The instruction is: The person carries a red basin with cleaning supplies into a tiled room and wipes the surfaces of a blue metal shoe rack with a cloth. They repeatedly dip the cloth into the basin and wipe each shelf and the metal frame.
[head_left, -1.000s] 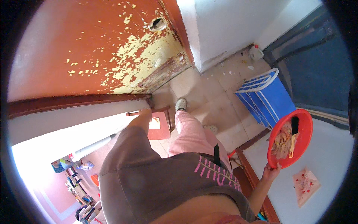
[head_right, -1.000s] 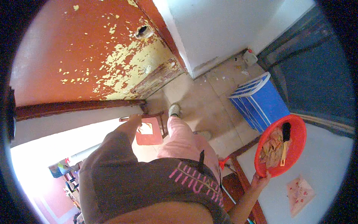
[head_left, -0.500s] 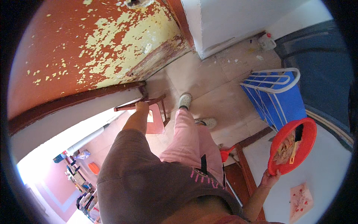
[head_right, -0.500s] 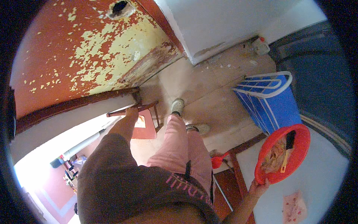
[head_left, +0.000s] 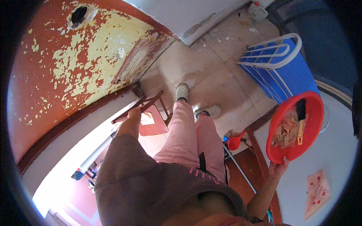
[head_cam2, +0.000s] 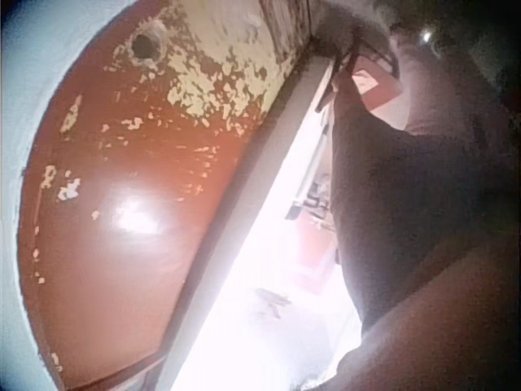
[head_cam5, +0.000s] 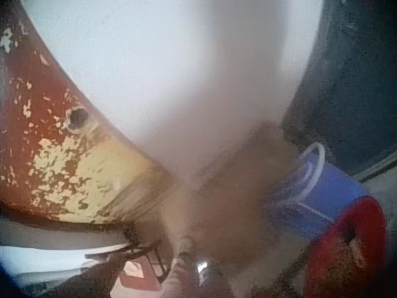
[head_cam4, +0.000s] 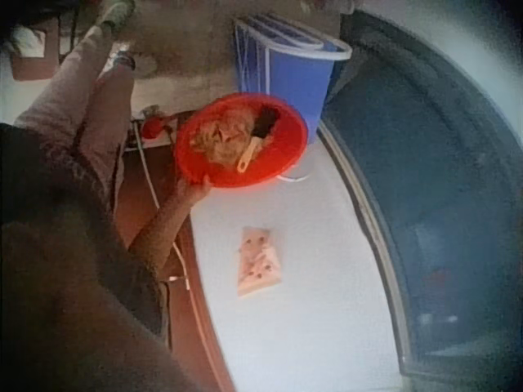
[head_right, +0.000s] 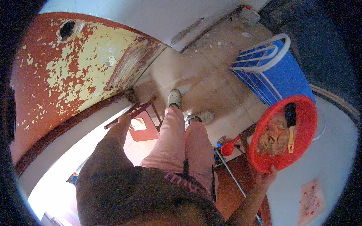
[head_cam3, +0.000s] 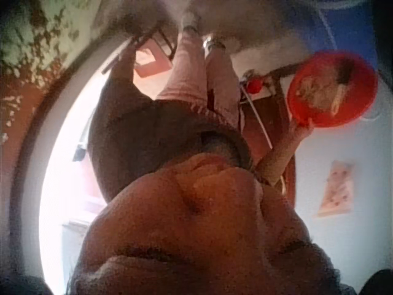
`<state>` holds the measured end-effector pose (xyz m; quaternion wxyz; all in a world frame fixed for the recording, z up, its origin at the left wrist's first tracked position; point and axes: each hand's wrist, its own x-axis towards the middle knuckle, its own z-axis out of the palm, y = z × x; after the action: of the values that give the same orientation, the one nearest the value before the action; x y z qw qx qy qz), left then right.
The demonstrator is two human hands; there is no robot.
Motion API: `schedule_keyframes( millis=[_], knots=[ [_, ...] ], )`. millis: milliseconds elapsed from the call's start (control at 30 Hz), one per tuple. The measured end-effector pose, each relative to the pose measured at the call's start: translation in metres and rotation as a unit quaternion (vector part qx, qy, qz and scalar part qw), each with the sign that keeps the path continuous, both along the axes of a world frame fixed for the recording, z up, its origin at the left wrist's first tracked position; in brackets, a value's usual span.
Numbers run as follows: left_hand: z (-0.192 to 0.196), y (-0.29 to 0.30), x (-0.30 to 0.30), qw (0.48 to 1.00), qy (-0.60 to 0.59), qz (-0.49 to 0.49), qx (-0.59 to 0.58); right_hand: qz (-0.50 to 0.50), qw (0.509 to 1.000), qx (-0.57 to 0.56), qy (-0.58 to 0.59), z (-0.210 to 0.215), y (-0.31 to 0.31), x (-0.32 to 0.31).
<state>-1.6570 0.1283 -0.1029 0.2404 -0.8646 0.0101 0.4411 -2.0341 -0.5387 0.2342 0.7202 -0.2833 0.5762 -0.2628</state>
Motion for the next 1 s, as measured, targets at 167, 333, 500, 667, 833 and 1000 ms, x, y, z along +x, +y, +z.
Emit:
schedule_keyframes(
  millis=[167,333,500,667,833,1000],
  knots=[
    [0.052,-0.068,-0.021,0.999,0.003,0.053,-0.013,-0.001,1.0,-0.014,-0.022,0.001,0.002,-0.019],
    [0.021,0.003,-0.022,0.995,0.053,-0.079,-0.026,-0.043,0.998,0.037,-0.015,-0.006,-0.004,-0.057],
    [0.028,-0.053,-0.015,0.976,0.152,-0.149,-0.049,-0.064,0.998,-0.022,-0.005,-0.017,0.005,-0.065],
    [0.038,-0.1,0.001,0.961,0.264,-0.045,-0.072,-0.103,0.995,0.002,0.009,-0.032,0.014,-0.063],
    [0.024,-0.12,0.011,0.956,0.287,-0.031,-0.052,-0.068,0.997,0.03,0.016,-0.049,0.024,-0.067],
    [0.039,-0.173,0.03,0.957,0.268,-0.038,-0.103,-0.133,0.987,0.061,0.065,-0.042,0.036,-0.036]
  ],
)
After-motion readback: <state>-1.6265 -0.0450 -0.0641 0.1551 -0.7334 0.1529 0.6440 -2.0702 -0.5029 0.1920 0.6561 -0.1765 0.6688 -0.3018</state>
